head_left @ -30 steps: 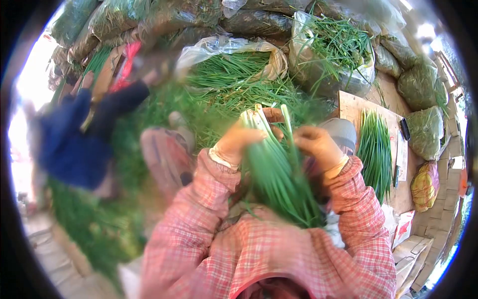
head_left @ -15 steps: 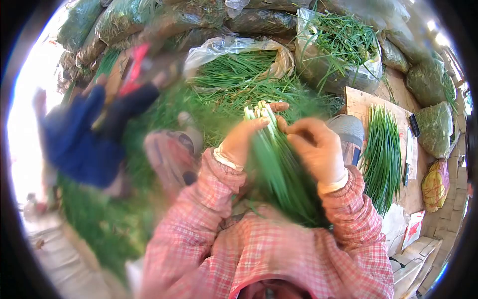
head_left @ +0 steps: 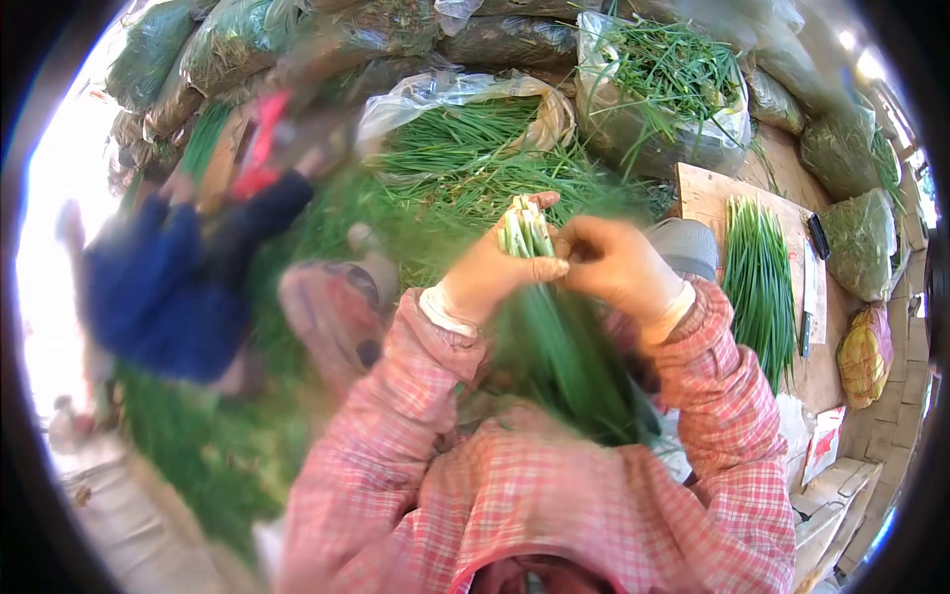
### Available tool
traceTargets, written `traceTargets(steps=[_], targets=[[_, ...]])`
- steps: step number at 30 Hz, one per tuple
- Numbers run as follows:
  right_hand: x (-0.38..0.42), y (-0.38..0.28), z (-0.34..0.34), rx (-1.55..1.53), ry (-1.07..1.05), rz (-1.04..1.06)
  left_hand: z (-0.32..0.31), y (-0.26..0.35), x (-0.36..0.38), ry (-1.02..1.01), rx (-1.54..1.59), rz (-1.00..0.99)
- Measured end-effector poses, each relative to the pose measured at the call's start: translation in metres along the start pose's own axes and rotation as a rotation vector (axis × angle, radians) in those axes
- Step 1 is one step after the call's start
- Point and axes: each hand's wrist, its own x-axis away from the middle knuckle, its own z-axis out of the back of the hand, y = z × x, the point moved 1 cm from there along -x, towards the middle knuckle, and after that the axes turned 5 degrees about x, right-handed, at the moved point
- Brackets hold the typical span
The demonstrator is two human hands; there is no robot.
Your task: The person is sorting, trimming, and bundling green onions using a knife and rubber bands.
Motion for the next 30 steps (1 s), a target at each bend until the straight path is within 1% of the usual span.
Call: traceTargets(steps=[1, 2, 3, 4, 6, 7, 10, 11, 12, 13, 14, 15, 16, 18, 19, 20, 22, 23, 24, 25, 26, 27, 28, 29, 30], targets=[[-0.001, -0.002, 0.005, 0.069, -0.035, 0.057, 0.002, -0.001, -0.004, -0.054, -0.015, 0.006], [-0.003, -0.006, 0.011, 0.137, -0.072, 0.113, -0.001, -0.001, -0.006, -0.067, 0.009, 0.0], [-0.004, -0.015, 0.018, 0.293, -0.107, 0.16, -0.005, 0.001, -0.007, -0.077, 0.035, -0.005], [-0.008, -0.019, 0.023, 0.412, -0.122, 0.258, -0.008, 0.003, -0.008, -0.086, 0.059, -0.011], [-0.015, -0.026, 0.032, 0.65, -0.152, 0.46, -0.016, 0.006, -0.011, -0.102, 0.001, -0.043], [-0.016, -0.034, 0.034, 0.694, -0.183, 0.441, -0.019, 0.007, -0.012, -0.109, -0.03, -0.061], [-0.032, -0.034, 0.047, 0.7, -0.111, 0.492, -0.009, 0.006, -0.007, -0.024, -0.2, 0.076], [-0.037, -0.039, 0.057, 0.722, -0.092, 0.495, -0.012, 0.007, -0.006, -0.022, -0.149, 0.076], [-0.043, -0.04, 0.066, 0.678, -0.065, 0.445, -0.016, 0.01, -0.005, -0.019, -0.1, 0.074], [-0.051, -0.037, 0.077, 0.671, 0.063, 0.581, -0.017, 0.012, -0.003, -0.015, -0.051, 0.073], [-0.055, -0.041, 0.088, 0.688, 0.161, 0.495, -0.017, 0.012, -0.001, -0.005, -0.06, 0.074], [-0.068, -0.034, 0.103, 0.688, 0.299, 0.523, -0.016, 0.013, 0.0, 0.004, -0.068, 0.074], [-0.071, -0.043, 0.114, 0.905, 0.412, 0.406, -0.016, 0.013, 0.001, 0.011, -0.076, 0.074], [-0.084, -0.053, 0.118, 1.214, 0.403, 0.49, -0.018, 0.014, 0.002, 0.035, -0.023, 0.093], [-0.088, -0.06, 0.107, 1.108, 0.333, 0.575, -0.019, 0.013, 0.001, 0.043, 0.003, 0.106], [-0.094, -0.068, 0.09, 0.999, 0.264, 0.652, -0.021, 0.013, -0.001, 0.025, 0.048, 0.077], [-0.104, -0.071, 0.053, 0.672, 0.012, 0.695, -0.022, 0.01, -0.003, -0.008, 0.144, 0.034], [-0.101, -0.068, 0.033, 0.542, -0.329, 0.57, -0.023, 0.009, -0.001, 0.01, 0.184, 0.036], [-0.097, -0.065, 0.014, 0.426, -0.625, 0.378, -0.012, 0.0, 0.003, 0.047, 0.12, 0.05], [-0.093, -0.059, -0.004, 0.394, -0.819, 0.273, 0.01, -0.017, 0.009, 0.081, 0.053, 0.059], [-0.086, -0.049, -0.016, 0.403, -0.888, 0.243, 0.04, -0.038, 0.015, 0.115, -0.018, 0.061], [-0.083, -0.043, -0.021, 0.406, -0.894, 0.239, 0.068, -0.059, 0.019, 0.152, -0.091, 0.055], [-0.082, -0.039, -0.018, 0.395, -0.838, 0.239, 0.09, -0.074, 0.022, 0.189, -0.167, 0.048], [-0.083, -0.036, -0.007, 0.373, -0.732, 0.244, 0.054, -0.045, 0.016, 0.203, -0.069, -0.001], [-0.086, -0.033, 0.011, 0.346, -0.581, 0.242, 0.018, -0.017, 0.011, 0.212, 0.028, -0.05]])
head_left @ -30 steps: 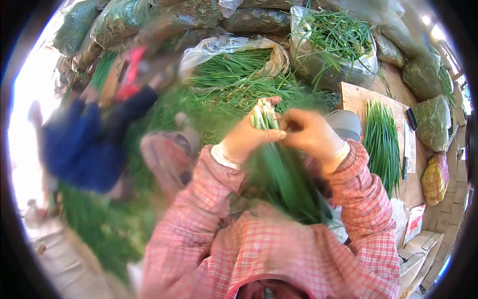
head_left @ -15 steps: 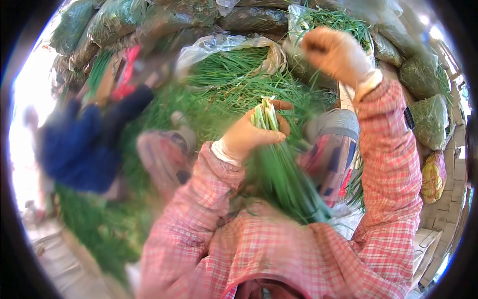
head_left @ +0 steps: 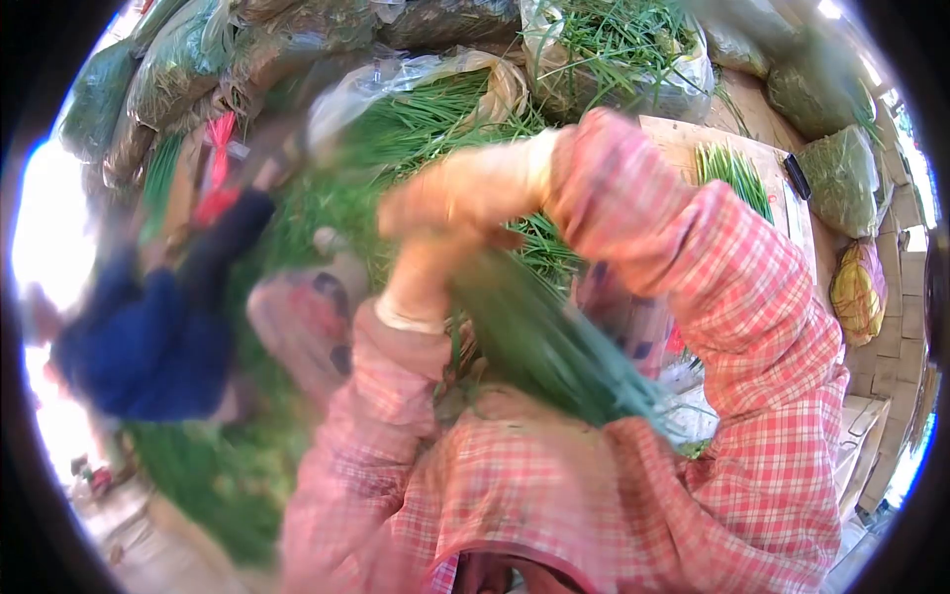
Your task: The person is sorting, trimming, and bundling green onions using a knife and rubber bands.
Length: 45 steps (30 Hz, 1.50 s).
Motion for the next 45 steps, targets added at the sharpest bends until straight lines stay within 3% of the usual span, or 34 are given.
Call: traceTargets(steps=[1, 2, 3, 6, 8, 10, 12, 14, 16, 20, 23, 25, 27, 30, 32, 34, 36, 37, 40, 41, 42, 44, 45], targets=[[0.011, 0.01, 0.016, -0.012, 0.174, -0.031, 0.005, 0.018, -0.002, 0.079, 0.019, -0.042], [0.026, 0.019, 0.032, -0.025, 0.372, -0.069, 0.025, 0.043, 0.003, 0.423, 0.0, -0.13], [0.044, 0.03, 0.045, -0.067, 0.588, -0.126, 0.032, 0.061, 0.004, 0.587, 0.197, -0.146], [0.102, 0.069, 0.058, -0.376, 1.217, -0.229, 0.141, 0.085, 0.017, 0.751, 0.381, -0.443], [0.13, 0.094, 0.034, -0.766, 1.452, -0.191, 0.197, 0.093, 0.035, 0.729, 0.572, -0.525], [0.148, 0.102, -0.001, -1.024, 1.382, -0.139, 0.231, 0.097, 0.054, 0.746, 0.697, -0.589], [0.168, 0.107, -0.022, -0.85, 1.109, -0.196, 0.251, 0.1, 0.066, 0.814, 0.804, -0.621], [0.18, 0.117, -0.048, -0.522, 0.969, -0.341, 0.255, 0.103, 0.078, 0.917, 0.742, -0.632], [0.17, 0.099, -0.058, -0.605, 0.977, -0.434, 0.264, 0.107, 0.086, 0.977, 0.769, -0.644], [0.139, 0.061, -0.052, -0.502, 0.907, -0.306, 0.259, 0.114, 0.098, 0.928, 0.895, -0.722], [0.094, -0.003, -0.037, -0.124, 1.098, -0.084, 0.237, 0.117, 0.106, 0.66, 0.979, -0.687], [0.066, -0.058, -0.027, 0.011, 1.047, 0.076, 0.228, 0.113, 0.105, 0.73, 0.944, -0.752], [0.037, -0.095, -0.043, -0.242, 0.653, 0.124, 0.212, 0.111, 0.102, 0.727, 0.864, -0.819], [-0.026, -0.103, -0.114, -0.347, 0.307, 0.097, 0.167, 0.105, 0.089, 0.7, 0.715, -0.914], [-0.067, -0.093, -0.132, -0.592, 0.32, -0.044, 0.138, 0.103, 0.073, 0.778, 0.631, -0.952], [-0.108, -0.077, -0.141, -1.533, 0.255, 0.192, 0.097, 0.099, 0.058, 0.762, 0.558, -0.92], [-0.115, -0.083, -0.123, -1.918, 0.386, 0.258, 0.056, 0.092, 0.047, 0.754, 0.524, -0.877], [-0.12, -0.076, -0.12, -2.035, 0.589, 0.245, 0.043, 0.087, 0.046, 0.658, 0.442, -0.861], [-0.104, -0.059, -0.114, -2.246, 0.564, 0.36, 0.003, 0.062, 0.047, 0.625, 0.226, -0.966], [-0.092, -0.056, -0.111, -2.282, 0.568, 0.412, 0.007, 0.05, 0.053, 0.492, 0.086, -0.899], [-0.078, -0.05, -0.107, -2.211, 0.595, 0.328, 0.014, 0.038, 0.064, 0.365, -0.052, -0.834], [-0.053, -0.038, -0.1, -2.071, 0.631, 0.159, 0.032, 0.031, 0.089, 0.179, -0.033, -0.496], [-0.046, -0.03, -0.1, -1.882, 0.709, 0.055, 0.036, 0.03, 0.093, 0.167, -0.032, -0.445]])
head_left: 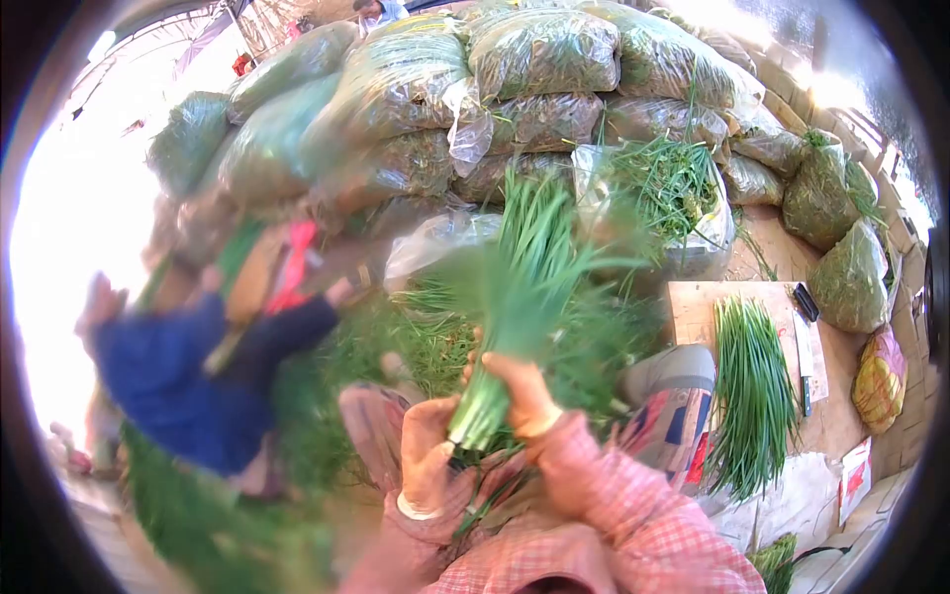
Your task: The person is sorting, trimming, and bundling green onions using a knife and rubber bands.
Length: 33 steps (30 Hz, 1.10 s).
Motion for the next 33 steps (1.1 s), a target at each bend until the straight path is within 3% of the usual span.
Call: traceTargets(steps=[3, 4, 5, 7, 8, 10, 12, 15, 18, 20, 22, 25, 26, 29, 32, 33], targets=[[0.019, 0.002, 0.002, 0.349, 0.049, 0.163, 0.0, -0.013, 0.003, -0.007, -0.255, 0.101], [0.013, 0.019, 0.017, 0.563, 0.037, 0.318, -0.008, -0.018, -0.002, -0.059, -0.286, 0.219], [0.015, 0.025, 0.02, 0.611, 0.026, 0.352, -0.011, -0.026, -0.004, -0.108, -0.313, 0.336], [0.02, 0.037, 0.025, 0.704, 0.009, 0.421, 0.007, -0.059, -0.002, -0.214, -0.351, 0.358], [0.023, 0.033, 0.028, 0.618, 0.013, 0.305, 0.012, -0.071, -0.004, -0.267, -0.369, 0.366], [0.033, 0.025, 0.025, 0.5, 0.045, 0.172, 0.018, -0.072, 0.007, -0.284, -0.111, 0.6], [0.042, 0.013, 0.027, 0.619, 0.063, 0.017, 0.021, -0.066, 0.015, -0.291, 0.179, 0.767], [0.039, 0.007, 0.053, 0.757, -0.046, -0.046, 0.005, -0.051, 0.015, -0.229, 0.242, 0.751], [0.035, 0.006, 0.07, 0.803, -0.172, -0.031, 0.01, -0.052, 0.018, -0.308, 0.257, 0.755], [0.039, 0.001, 0.075, 0.622, -0.229, -0.241, 0.005, -0.053, 0.022, -0.292, 0.349, 0.783], [0.041, 0.004, 0.077, 0.595, -0.236, -0.257, -0.001, -0.046, 0.023, -0.324, 0.421, 0.821], [0.039, 0.013, 0.08, 0.787, -0.183, 0.017, 0.008, -0.055, 0.028, -0.347, 0.382, 0.847], [0.037, 0.012, 0.086, 0.772, -0.205, -0.078, 0.009, -0.059, 0.028, -0.393, 0.358, 0.836], [0.035, 0.013, 0.083, 0.823, -0.253, -0.006, 0.007, -0.061, 0.03, -0.305, 0.362, 0.786], [0.048, 0.004, 0.06, 0.726, -0.09, -0.214, 0.006, -0.055, 0.027, -0.28, 0.233, 0.756], [0.048, 0.002, 0.061, 0.791, -0.149, -0.222, 0.006, -0.053, 0.024, -0.268, 0.208, 0.716]])
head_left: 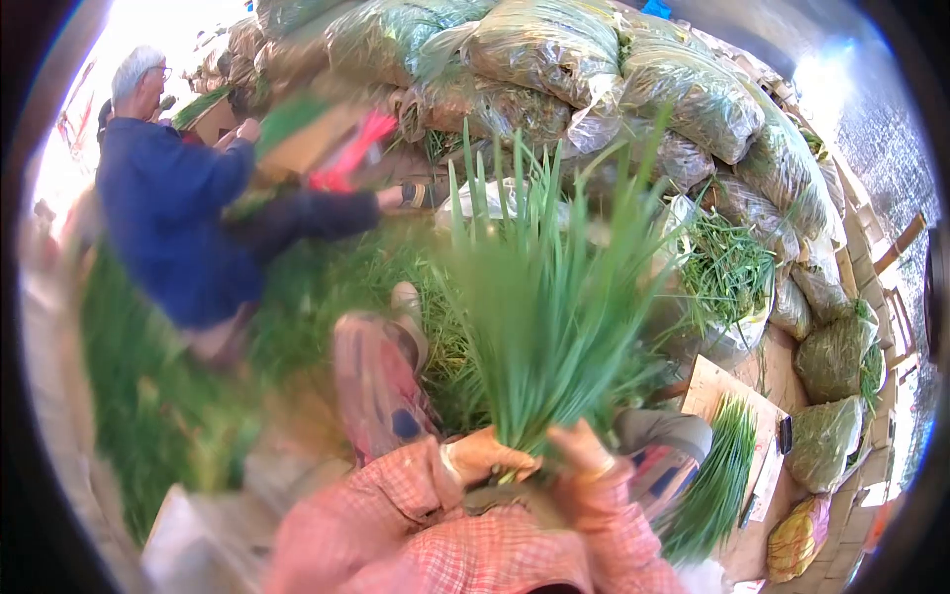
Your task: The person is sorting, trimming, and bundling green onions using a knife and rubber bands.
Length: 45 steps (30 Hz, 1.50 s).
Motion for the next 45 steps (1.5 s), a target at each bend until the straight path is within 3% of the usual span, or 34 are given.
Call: traceTargets(steps=[2, 3, 6, 7, 8, 10, 13, 16, 19, 23, 27, 31, 34, 38, 41, 43, 44, 45], targets=[[0.004, -0.001, 0.014, 0.144, -0.104, 0.016, 0.0, 0.003, -0.002, 0.035, -0.046, -0.078], [0.008, -0.006, 0.018, 0.543, -0.056, 0.133, 0.002, 0.002, -0.003, 0.059, -0.038, -0.091], [0.02, -0.042, 0.013, 0.964, 0.103, -0.145, 0.003, -0.003, -0.006, 0.163, -0.03, -0.128], [0.018, -0.061, -0.002, 0.822, 0.266, -0.086, -0.001, 0.001, -0.006, 0.208, -0.051, -0.133], [0.01, -0.072, -0.008, 0.757, 0.294, 0.067, -0.003, 0.006, -0.006, 0.251, -0.076, -0.135], [-0.014, -0.095, -0.028, 0.719, 0.454, 0.259, 0.006, 0.006, -0.009, 0.182, -0.028, -0.178], [-0.045, -0.119, -0.055, 0.718, 0.453, 0.639, 0.006, 0.0, -0.012, 0.235, 0.006, -0.227], [-0.069, -0.134, -0.07, 0.641, 0.481, 0.738, 0.011, -0.007, -0.012, 0.266, -0.046, -0.204], [-0.074, -0.156, -0.082, 0.8, 0.534, 0.795, 0.018, -0.016, -0.017, 0.28, -0.054, -0.218], [-0.084, -0.166, -0.071, 1.042, 0.386, 0.59, 0.019, -0.016, -0.017, 0.319, -0.057, -0.196], [-0.103, -0.135, -0.049, 0.746, 0.325, 0.633, 0.035, -0.031, -0.021, 0.276, -0.237, -0.308], [-0.073, -0.119, -0.045, 0.883, 0.271, 0.488, 0.031, -0.023, -0.018, 0.278, -0.017, -0.186], [-0.029, -0.107, -0.036, 0.664, 0.3, 0.714, 0.033, -0.016, -0.025, 0.324, 0.133, -0.244], [0.009, -0.084, 0.005, -0.176, 0.376, 1.102, 0.055, -0.025, -0.022, 0.43, 0.167, -0.22], [0.054, -0.103, 0.07, -0.395, 0.193, 1.079, 0.068, -0.032, -0.019, 0.435, 0.29, -0.235], [0.068, -0.099, 0.089, -0.056, 0.46, 0.994, 0.066, -0.028, -0.018, 0.373, 0.367, -0.29], [0.065, -0.096, 0.091, 0.346, 0.718, 0.858, 0.062, -0.018, -0.016, 0.289, 0.41, -0.316], [0.058, -0.083, 0.103, 0.594, 0.726, 0.646, 0.059, -0.013, -0.017, 0.336, 0.504, -0.324]])
